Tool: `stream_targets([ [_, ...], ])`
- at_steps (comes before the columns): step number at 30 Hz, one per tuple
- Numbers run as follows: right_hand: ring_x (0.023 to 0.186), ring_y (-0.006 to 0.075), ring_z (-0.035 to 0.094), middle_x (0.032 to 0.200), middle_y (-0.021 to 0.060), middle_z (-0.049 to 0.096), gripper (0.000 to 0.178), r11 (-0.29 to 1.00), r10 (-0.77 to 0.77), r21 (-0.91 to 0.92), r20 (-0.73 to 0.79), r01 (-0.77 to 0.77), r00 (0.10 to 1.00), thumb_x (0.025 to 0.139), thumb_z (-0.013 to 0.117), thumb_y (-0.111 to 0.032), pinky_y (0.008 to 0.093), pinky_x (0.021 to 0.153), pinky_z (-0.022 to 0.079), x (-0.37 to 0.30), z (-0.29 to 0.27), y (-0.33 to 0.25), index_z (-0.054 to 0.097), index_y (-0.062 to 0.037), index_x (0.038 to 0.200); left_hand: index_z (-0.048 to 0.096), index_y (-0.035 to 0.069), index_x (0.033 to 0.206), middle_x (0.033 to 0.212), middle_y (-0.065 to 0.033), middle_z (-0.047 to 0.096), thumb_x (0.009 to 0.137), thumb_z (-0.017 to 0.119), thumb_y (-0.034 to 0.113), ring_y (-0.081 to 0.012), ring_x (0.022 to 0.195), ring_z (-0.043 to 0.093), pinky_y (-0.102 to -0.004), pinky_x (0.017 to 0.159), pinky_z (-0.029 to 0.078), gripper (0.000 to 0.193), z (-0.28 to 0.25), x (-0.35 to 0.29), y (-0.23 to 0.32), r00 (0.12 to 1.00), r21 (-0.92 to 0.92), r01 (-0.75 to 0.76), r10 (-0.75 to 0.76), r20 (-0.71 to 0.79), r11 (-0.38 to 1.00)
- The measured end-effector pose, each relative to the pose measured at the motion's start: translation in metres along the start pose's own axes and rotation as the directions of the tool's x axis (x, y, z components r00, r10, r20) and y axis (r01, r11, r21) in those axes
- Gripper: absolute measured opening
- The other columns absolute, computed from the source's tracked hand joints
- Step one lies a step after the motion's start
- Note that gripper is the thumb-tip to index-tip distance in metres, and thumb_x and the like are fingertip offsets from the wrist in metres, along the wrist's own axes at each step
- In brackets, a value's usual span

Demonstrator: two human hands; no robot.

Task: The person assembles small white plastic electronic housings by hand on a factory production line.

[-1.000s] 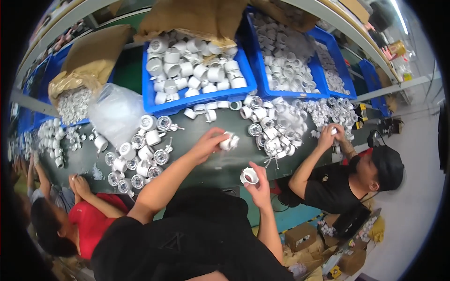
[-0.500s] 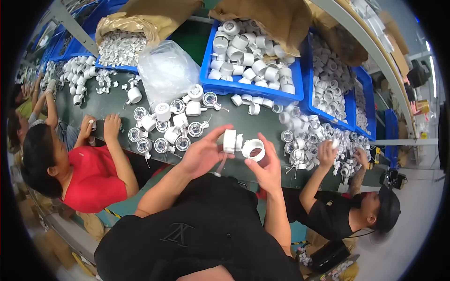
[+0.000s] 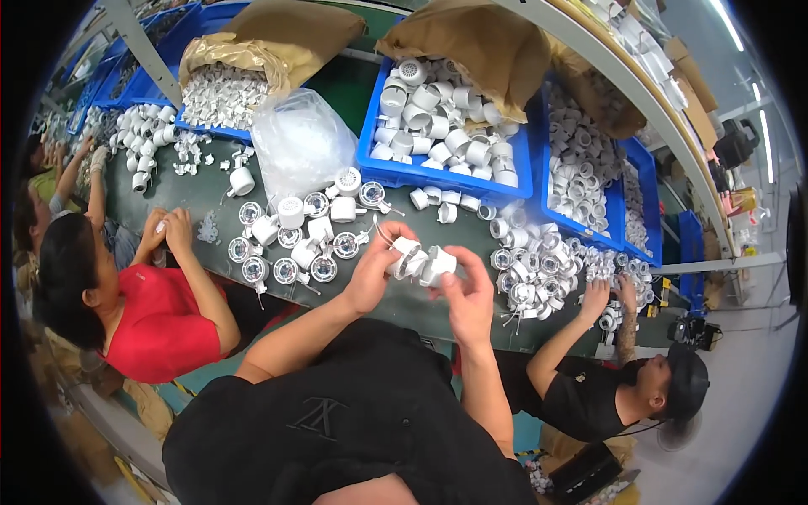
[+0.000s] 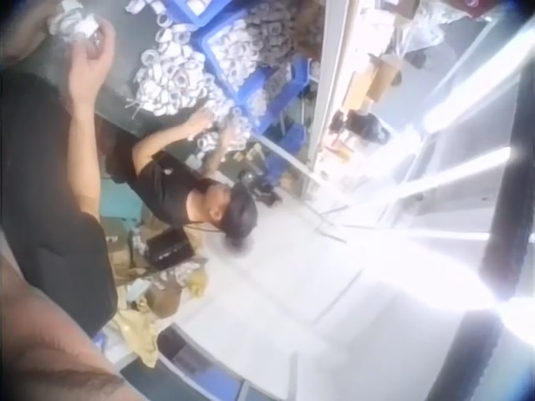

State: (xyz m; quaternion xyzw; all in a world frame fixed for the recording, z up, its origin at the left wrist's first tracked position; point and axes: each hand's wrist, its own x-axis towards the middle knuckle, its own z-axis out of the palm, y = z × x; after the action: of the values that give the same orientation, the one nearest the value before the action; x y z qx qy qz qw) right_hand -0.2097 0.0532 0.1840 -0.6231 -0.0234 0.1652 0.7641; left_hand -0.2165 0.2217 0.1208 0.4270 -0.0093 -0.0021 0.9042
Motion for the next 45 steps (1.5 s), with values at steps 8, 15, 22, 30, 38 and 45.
stream_targets([
  [8,0.085,0.0214,0.072,0.099,0.0147,0.068,0.050,0.762,-0.362,-0.570,0.022,0.309,0.932,0.075,0.082,-0.009,0.0307,0.072,0.059,0.000,0.019,-0.007,0.060,0.0072,0.116,0.053,0.003,0.105,0.108,-0.0068,0.055,0.098,0.038,0.014,-0.0123,0.098,0.053,-0.0288,0.087,0.044,0.020,0.013,0.010,0.004,0.991,-0.001,-0.128,0.128,-0.034,0.992],
  [15,0.086,0.0206,0.071,0.100,0.0171,0.068,0.050,0.713,-0.378,-0.626,0.036,0.316,0.925,0.072,0.084,-0.008,0.0311,0.075,0.060,0.004,0.024,-0.008,0.061,0.0103,0.113,0.057,0.003,0.101,0.099,-0.0074,0.060,0.106,0.037,0.026,-0.0107,0.090,0.055,-0.0269,0.081,0.046,0.031,0.021,0.013,0.006,0.990,0.115,-0.119,0.126,-0.058,0.986],
  [22,0.083,0.0208,0.071,0.099,0.0172,0.068,0.049,0.667,-0.380,-0.681,0.036,0.301,0.924,0.071,0.085,-0.010,0.0312,0.074,0.060,0.002,0.029,-0.013,0.062,0.0103,0.110,0.056,0.003,0.098,0.098,-0.0086,0.060,0.106,0.037,0.026,-0.0105,0.084,0.055,-0.0262,0.075,0.047,0.030,0.025,0.011,0.003,0.980,0.063,-0.160,0.166,-0.105,0.985],
  [30,0.084,0.0210,0.071,0.098,0.0173,0.069,0.049,0.672,-0.377,-0.677,0.036,0.301,0.925,0.071,0.085,-0.011,0.0314,0.074,0.060,-0.002,0.029,-0.018,0.062,0.0105,0.109,0.053,0.003,0.100,0.098,-0.0099,0.060,0.105,0.040,0.022,-0.0110,0.085,0.055,-0.0273,0.076,0.047,0.024,0.024,0.005,-0.002,0.954,0.085,-0.257,0.267,-0.136,0.963],
  [38,0.078,0.0212,0.072,0.092,0.0148,0.069,0.049,0.683,-0.423,-0.647,0.030,0.340,0.906,0.070,0.086,-0.018,0.0308,0.069,0.058,-0.001,0.027,-0.015,0.065,0.0049,0.108,0.055,0.002,0.101,0.101,-0.0096,0.059,0.105,0.042,0.023,-0.0126,0.088,0.056,-0.0284,0.079,0.047,0.026,0.029,0.005,0.004,0.962,0.132,-0.261,0.269,-0.044,0.956],
  [45,0.074,0.0208,0.070,0.089,0.0130,0.068,0.049,0.617,-0.407,-0.704,0.098,0.353,0.908,0.070,0.086,-0.020,0.0313,0.068,0.056,-0.003,0.023,-0.020,0.066,0.0028,0.108,0.057,0.002,0.098,0.101,-0.0099,0.061,0.098,0.056,0.012,-0.0135,0.090,0.058,-0.0274,0.079,0.048,0.010,0.028,0.001,0.004,0.971,0.188,-0.209,0.227,-0.076,0.960],
])
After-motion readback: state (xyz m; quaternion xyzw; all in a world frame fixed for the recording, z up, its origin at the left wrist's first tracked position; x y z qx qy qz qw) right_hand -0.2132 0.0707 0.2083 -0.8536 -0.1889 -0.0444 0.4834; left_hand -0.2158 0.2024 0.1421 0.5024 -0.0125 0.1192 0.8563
